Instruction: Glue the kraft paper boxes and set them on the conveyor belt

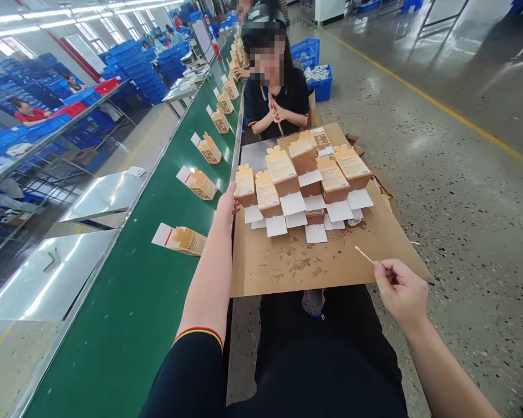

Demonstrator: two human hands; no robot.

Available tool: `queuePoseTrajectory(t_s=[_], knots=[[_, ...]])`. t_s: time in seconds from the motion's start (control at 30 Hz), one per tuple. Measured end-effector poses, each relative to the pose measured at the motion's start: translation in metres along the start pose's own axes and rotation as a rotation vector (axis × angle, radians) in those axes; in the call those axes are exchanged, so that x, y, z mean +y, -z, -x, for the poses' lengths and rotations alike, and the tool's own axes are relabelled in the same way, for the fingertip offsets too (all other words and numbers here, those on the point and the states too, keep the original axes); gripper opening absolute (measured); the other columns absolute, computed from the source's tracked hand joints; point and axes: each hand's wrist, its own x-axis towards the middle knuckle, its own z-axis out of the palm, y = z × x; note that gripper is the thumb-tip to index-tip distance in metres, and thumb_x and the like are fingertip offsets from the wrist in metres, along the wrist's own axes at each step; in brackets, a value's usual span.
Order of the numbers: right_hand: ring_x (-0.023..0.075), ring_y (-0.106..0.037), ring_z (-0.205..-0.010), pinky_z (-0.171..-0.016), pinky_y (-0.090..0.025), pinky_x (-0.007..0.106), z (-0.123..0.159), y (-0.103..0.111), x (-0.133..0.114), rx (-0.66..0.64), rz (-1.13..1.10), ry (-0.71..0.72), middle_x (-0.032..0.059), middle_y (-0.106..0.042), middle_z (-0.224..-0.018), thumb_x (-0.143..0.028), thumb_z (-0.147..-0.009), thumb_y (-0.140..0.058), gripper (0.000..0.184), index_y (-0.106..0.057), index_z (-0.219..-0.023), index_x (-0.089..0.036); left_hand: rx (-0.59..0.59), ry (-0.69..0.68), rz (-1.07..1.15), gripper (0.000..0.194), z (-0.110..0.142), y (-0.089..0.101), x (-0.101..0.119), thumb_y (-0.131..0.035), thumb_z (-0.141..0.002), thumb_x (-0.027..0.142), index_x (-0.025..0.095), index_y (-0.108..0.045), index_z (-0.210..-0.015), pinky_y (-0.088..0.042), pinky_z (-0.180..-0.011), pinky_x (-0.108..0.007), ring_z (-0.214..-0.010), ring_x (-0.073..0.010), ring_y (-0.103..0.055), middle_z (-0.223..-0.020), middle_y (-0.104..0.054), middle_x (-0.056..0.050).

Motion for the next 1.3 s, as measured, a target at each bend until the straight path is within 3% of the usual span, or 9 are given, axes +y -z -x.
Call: queuePoseTrajectory(t_s=[0.1, 0.23, 0.37, 0.47, 0.6, 0.77, 1.0, 1.17, 1.3], knots=[[0.0134, -0.048, -0.051, -0.054, -0.041, 0.028, -0.002, 0.003, -0.002, 0.026, 0.015, -0.002, -0.0031, -0.052, -0.059, -0.051, -0.107, -0.062, 0.043, -0.058, -0.073, -0.025, -0.028, 0.139, -0.177, 0.035, -0.015, -0.019, 0.018, -0.085, -0.087, 0.052, 0.021, -0.074, -0.098, -0.062, -0.089, -0.044, -0.106, -0.033, -0.077, -0.105, -0.08, -0.014], [0.0149, -0.047, -0.052, -0.055, -0.038, 0.029, -0.024, 0.007, 0.003, 0.048, 0.094, -0.007, -0.0028, -0.05, -0.059, -0.045, -0.105, -0.059, 0.038, -0.055, -0.072, -0.026, -0.013, 0.021, -0.079, 0.033, 0.008, 0.002, 0.005, -0.08, -0.091, 0.048, 0.019, -0.077, -0.107, -0.063, -0.1, -0.047, -0.119, -0.0344, -0.077, -0.119, -0.082, -0.016], [0.0172, -0.048, -0.054, -0.059, -0.035, 0.031, -0.075, -0.006, 0.015, -0.103, 0.245, -0.035, -0.0003, -0.054, -0.059, -0.036, -0.095, -0.059, 0.03, -0.047, -0.069, -0.027, -0.055, -0.195, 0.321, 0.049, 0.063, 0.048, -0.033, -0.087, -0.08, 0.041, 0.019, -0.078, -0.123, -0.062, -0.112, -0.046, -0.139, -0.0364, -0.071, -0.14, -0.079, -0.014], [0.0205, -0.053, -0.06, -0.062, -0.033, 0.033, -0.109, -0.024, 0.027, -0.262, 0.369, -0.047, 0.0032, -0.059, -0.061, -0.03, -0.09, -0.06, 0.027, -0.046, -0.067, -0.027, -0.138, -0.155, 0.408, 0.062, 0.122, 0.07, -0.073, -0.095, -0.074, 0.041, 0.024, -0.077, -0.131, -0.059, -0.119, -0.051, -0.148, -0.0395, -0.065, -0.148, -0.077, -0.012], [0.0233, -0.055, -0.063, -0.063, -0.031, 0.035, -0.131, -0.041, 0.039, -0.361, 0.479, -0.02, 0.0057, -0.061, -0.061, -0.029, -0.089, -0.062, 0.027, -0.047, -0.067, -0.028, -0.173, 0.027, 0.353, 0.077, 0.185, 0.068, -0.119, -0.106, -0.067, 0.044, 0.026, -0.074, -0.134, -0.06, -0.116, -0.057, -0.142, -0.0419, -0.07, -0.146, -0.077, -0.015], [0.022, -0.054, -0.061, -0.062, -0.03, 0.034, -0.139, -0.036, 0.039, -0.38, 0.497, -0.052, 0.0057, -0.062, -0.063, -0.027, -0.087, -0.064, 0.028, -0.046, -0.065, -0.027, -0.254, 0.071, 0.335, 0.078, 0.2, 0.048, -0.139, -0.108, -0.068, 0.043, 0.025, -0.072, -0.134, -0.058, -0.119, -0.054, -0.142, -0.0385, -0.071, -0.146, -0.077, -0.015], [0.0164, -0.047, -0.052, -0.057, -0.033, 0.031, -0.063, -0.014, 0.012, -0.254, 0.202, -0.011, -0.0007, -0.056, -0.058, -0.034, -0.1, -0.061, 0.03, -0.053, -0.073, -0.026, -0.159, 0.004, 0.267, 0.081, 0.192, 0.036, -0.141, -0.109, -0.065, 0.049, 0.024, -0.069, -0.13, -0.058, -0.118, -0.054, -0.135, -0.0361, -0.074, -0.138, -0.079, -0.015], [0.0133, -0.046, -0.053, -0.056, -0.036, 0.027, 0.037, -0.069, -0.031, -0.492, -0.097, 0.223, -0.0024, -0.055, -0.062, -0.027, -0.108, -0.051, 0.033, -0.052, -0.075, -0.025, -0.166, -0.01, 0.191, 0.078, 0.196, 0.039, -0.136, -0.109, -0.064, 0.047, 0.025, -0.066, -0.126, -0.061, -0.114, -0.051, -0.129, -0.0337, -0.077, -0.13, -0.08, -0.013], [0.0127, -0.044, -0.054, -0.057, -0.032, 0.028, 0.067, -0.107, -0.044, -0.567, -0.041, 0.324, -0.0027, -0.051, -0.063, -0.018, -0.106, -0.049, 0.034, -0.042, -0.073, -0.025, -0.166, -0.046, 0.175, 0.08, 0.198, 0.038, -0.134, -0.109, -0.064, 0.049, 0.025, -0.064, -0.126, -0.062, -0.112, -0.05, -0.124, -0.0327, -0.078, -0.128, -0.08, -0.012]])
